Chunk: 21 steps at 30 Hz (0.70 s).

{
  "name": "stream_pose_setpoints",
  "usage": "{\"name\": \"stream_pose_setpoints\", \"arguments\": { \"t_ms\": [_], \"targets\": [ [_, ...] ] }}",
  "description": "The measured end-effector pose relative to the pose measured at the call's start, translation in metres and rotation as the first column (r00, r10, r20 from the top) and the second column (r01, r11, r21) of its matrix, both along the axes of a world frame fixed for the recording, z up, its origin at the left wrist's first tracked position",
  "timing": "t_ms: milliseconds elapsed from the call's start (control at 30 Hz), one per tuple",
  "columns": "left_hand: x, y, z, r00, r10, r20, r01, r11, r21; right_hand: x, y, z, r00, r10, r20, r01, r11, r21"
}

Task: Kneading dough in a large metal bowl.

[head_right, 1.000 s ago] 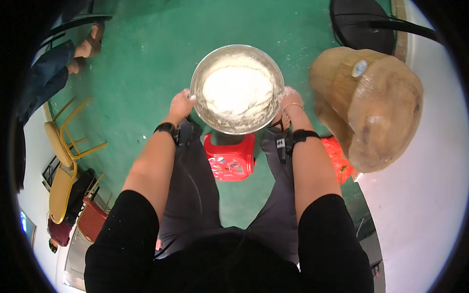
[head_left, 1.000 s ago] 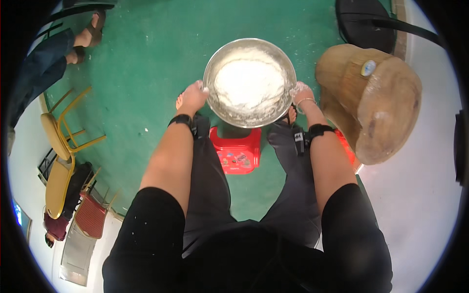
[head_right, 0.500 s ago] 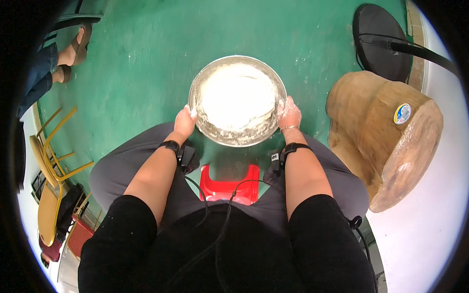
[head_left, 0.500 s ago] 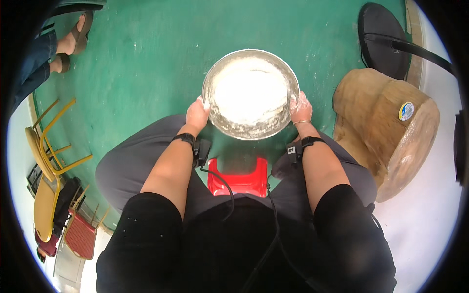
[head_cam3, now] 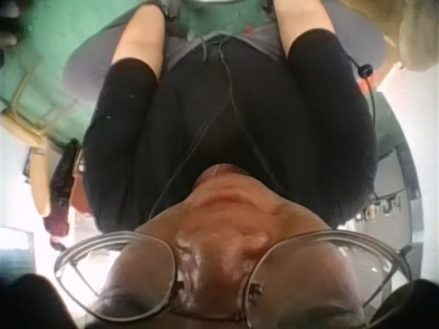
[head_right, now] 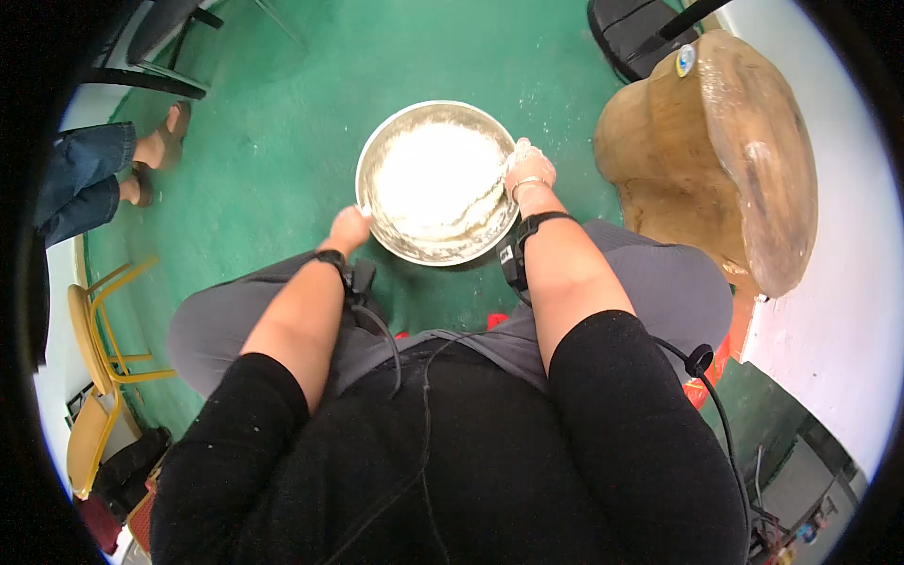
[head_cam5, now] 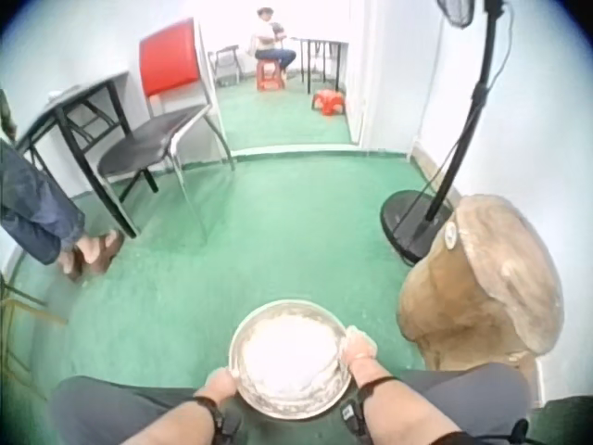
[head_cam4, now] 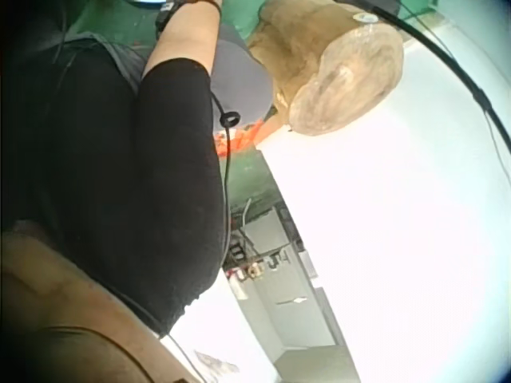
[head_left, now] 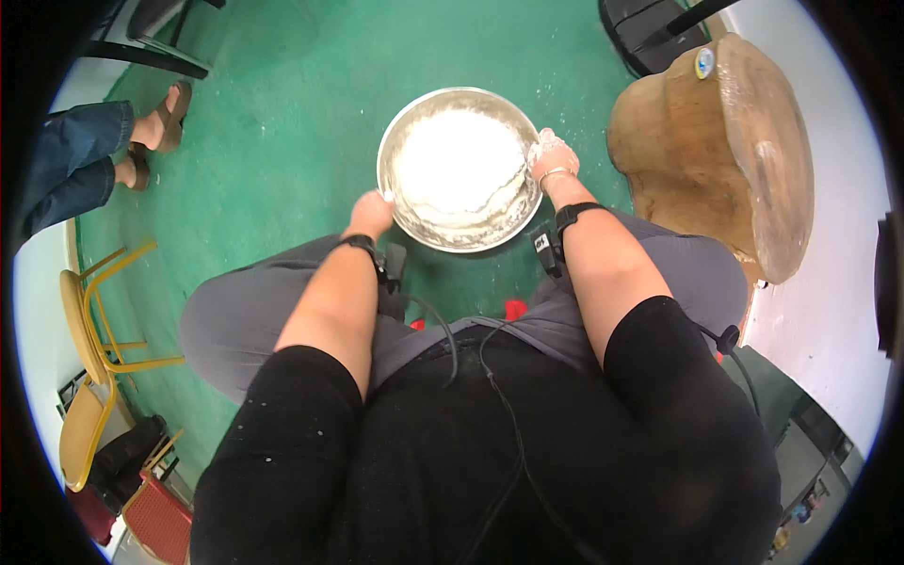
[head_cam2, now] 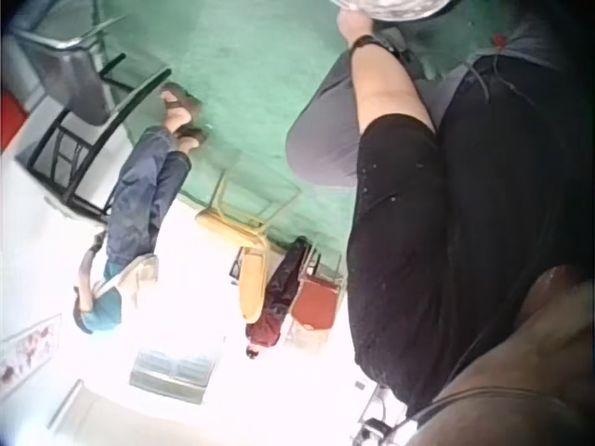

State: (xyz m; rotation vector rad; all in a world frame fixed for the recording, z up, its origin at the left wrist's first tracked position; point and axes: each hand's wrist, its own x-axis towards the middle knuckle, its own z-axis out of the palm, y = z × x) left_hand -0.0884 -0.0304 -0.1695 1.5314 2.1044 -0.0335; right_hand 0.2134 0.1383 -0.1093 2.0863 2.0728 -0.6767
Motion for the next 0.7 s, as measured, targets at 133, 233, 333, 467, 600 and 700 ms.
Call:
{"name": "stream_pose_setpoints", "arguments": {
  "t_ms": [133, 233, 333, 467, 600, 700],
  "targets": [
    [0.045, -0.002, -0.001, 0.996, 0.065, 0.057, -0.063, 0.997, -0.034, 0.010, 0.001, -0.003, 0.998, -0.008, -0.067, 0.021, 0.980, 0.200],
    [0.052, 0.001, 0.010, 0.927, -0.371, -0.052, 0.348, 0.904, -0.246, 0.009, 0.005, -0.010, 0.970, 0.242, 0.021, -0.241, 0.953, 0.186],
    [0.062, -0.008, 0.030, 0.984, -0.114, 0.140, 0.161, 0.905, -0.395, -0.005, -0.006, -0.033, 0.966, 0.257, -0.006, -0.255, 0.962, 0.095],
    [0.062, -0.016, 0.033, 0.972, 0.015, 0.236, 0.099, 0.882, -0.462, -0.017, 0.016, -0.092, 0.806, 0.556, 0.205, -0.508, 0.826, -0.242],
    [0.106, 0.038, 0.048, 0.812, -0.526, 0.254, 0.584, 0.713, -0.389, 0.092, 0.103, -0.154, 0.686, 0.653, 0.321, -0.545, 0.754, -0.368],
    [0.054, -0.021, 0.011, 0.918, -0.363, 0.159, 0.396, 0.850, -0.347, -0.006, 0.063, -0.157, 0.652, 0.752, 0.099, -0.642, 0.617, -0.455]
  ]
}}
